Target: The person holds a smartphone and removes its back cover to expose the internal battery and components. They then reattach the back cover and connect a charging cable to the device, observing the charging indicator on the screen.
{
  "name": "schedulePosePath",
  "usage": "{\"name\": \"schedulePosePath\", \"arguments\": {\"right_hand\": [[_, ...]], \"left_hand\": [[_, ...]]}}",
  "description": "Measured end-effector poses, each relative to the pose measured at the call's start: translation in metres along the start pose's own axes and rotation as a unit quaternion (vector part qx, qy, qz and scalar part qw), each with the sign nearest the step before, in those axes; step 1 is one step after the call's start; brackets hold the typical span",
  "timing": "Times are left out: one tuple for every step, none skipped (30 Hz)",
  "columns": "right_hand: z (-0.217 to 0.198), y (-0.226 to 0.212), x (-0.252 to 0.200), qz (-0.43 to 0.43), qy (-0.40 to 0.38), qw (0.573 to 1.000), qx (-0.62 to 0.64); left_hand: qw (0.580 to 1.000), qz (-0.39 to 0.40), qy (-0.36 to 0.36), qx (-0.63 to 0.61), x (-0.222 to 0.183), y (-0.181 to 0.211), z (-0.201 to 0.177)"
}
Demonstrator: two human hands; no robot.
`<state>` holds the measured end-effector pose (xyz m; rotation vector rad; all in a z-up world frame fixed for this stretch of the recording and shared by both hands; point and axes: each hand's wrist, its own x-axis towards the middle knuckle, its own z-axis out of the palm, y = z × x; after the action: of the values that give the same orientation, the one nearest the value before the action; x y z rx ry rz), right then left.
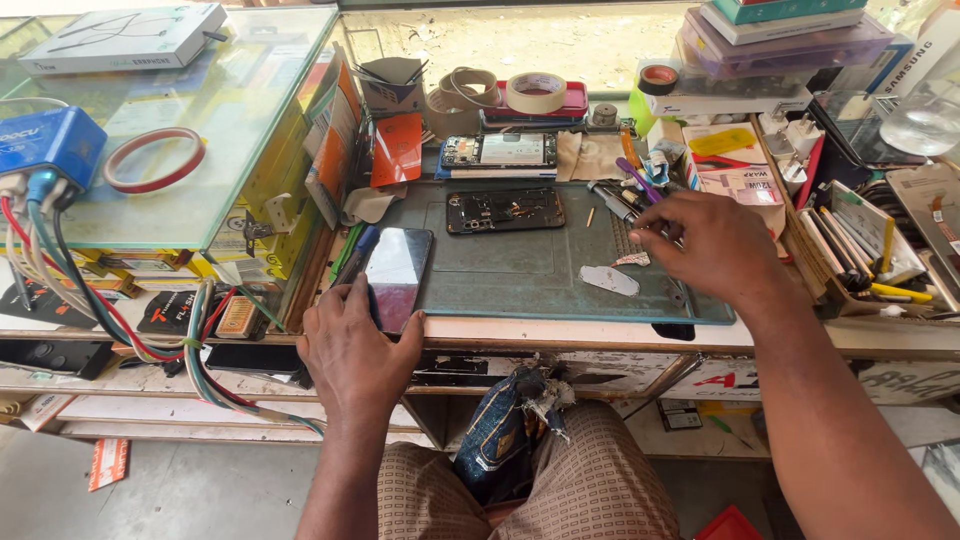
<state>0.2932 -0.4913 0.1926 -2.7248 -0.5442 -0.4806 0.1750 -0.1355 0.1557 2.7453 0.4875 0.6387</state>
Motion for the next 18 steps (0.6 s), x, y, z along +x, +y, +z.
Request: {"name": "schedulePosePath", "arguments": {"right_hand": [[0.000, -0.002, 0.001, -0.009, 0.001, 1.000, -0.002], [0.000, -0.005, 0.003, -0.017, 0.002, 1.000, -0.003], [0.000, -0.007, 0.005, -0.025, 0.003, 1.000, -0.004], [-0.001, -0.010, 0.008, -0.020, -0.004, 1.000, -0.004], [-0.002, -0.014, 0.012, -0.014, -0.012, 1.000, -0.003], [-0.002, -0.016, 0.017, -0.007, -0.020, 1.000, -0.003], [-0.003, -0.018, 0.023, -0.009, -0.024, 1.000, -0.007], [-0.003, -0.020, 0.031, -0.010, -0.027, 1.000, -0.010], [-0.002, -0.022, 0.040, -0.012, -0.031, 0.999, -0.013], [0.000, -0.023, 0.048, -0.027, -0.035, 0.999, -0.011], [0.003, -0.024, 0.058, -0.042, -0.039, 0.998, -0.008], [0.006, -0.024, 0.069, -0.057, -0.042, 0.997, -0.006], [0.012, -0.024, 0.081, -0.063, -0.052, 0.997, 0.003], [0.021, -0.025, 0.095, -0.071, -0.064, 0.995, 0.013], [0.030, -0.025, 0.110, -0.078, -0.076, 0.994, 0.022], [0.042, -0.026, 0.126, -0.092, -0.082, 0.992, 0.017], [0.055, -0.028, 0.141, -0.106, -0.088, 0.990, 0.012], [0.068, -0.030, 0.156, -0.143, -0.092, 0.985, 0.017]], "left_hand": [[1.000, 0.003, -0.006, 0.005, 0.000, 0.000, -0.003], [1.000, 0.006, -0.012, 0.010, 0.000, 0.001, -0.006], [1.000, 0.009, -0.004, 0.005, -0.002, 0.001, -0.008], [1.000, 0.012, 0.005, 0.000, -0.005, 0.001, -0.010], [1.000, 0.015, 0.014, -0.005, -0.009, 0.001, -0.011], [0.995, 0.063, 0.064, -0.032, -0.017, 0.000, -0.011], [0.986, 0.111, 0.114, -0.060, -0.030, -0.002, -0.008], [0.970, 0.158, 0.163, -0.085, -0.045, -0.005, -0.004], [0.956, 0.189, 0.180, -0.133, -0.061, -0.007, 0.005], [0.939, 0.219, 0.195, -0.181, -0.080, -0.009, 0.018], [0.932, 0.243, 0.143, -0.228, -0.102, -0.014, 0.033], [0.920, 0.265, 0.092, -0.273, -0.122, -0.022, 0.050], [0.912, 0.299, 0.006, -0.279, -0.135, -0.033, 0.071], [0.898, 0.328, -0.081, -0.282, -0.148, -0.044, 0.097], [0.901, 0.304, -0.135, -0.279, -0.167, -0.051, 0.124], [0.901, 0.279, -0.188, -0.275, -0.186, -0.058, 0.152], [0.908, 0.282, -0.114, -0.289, -0.202, -0.068, 0.179], [0.910, 0.283, -0.038, -0.300, -0.214, -0.079, 0.204]]}}
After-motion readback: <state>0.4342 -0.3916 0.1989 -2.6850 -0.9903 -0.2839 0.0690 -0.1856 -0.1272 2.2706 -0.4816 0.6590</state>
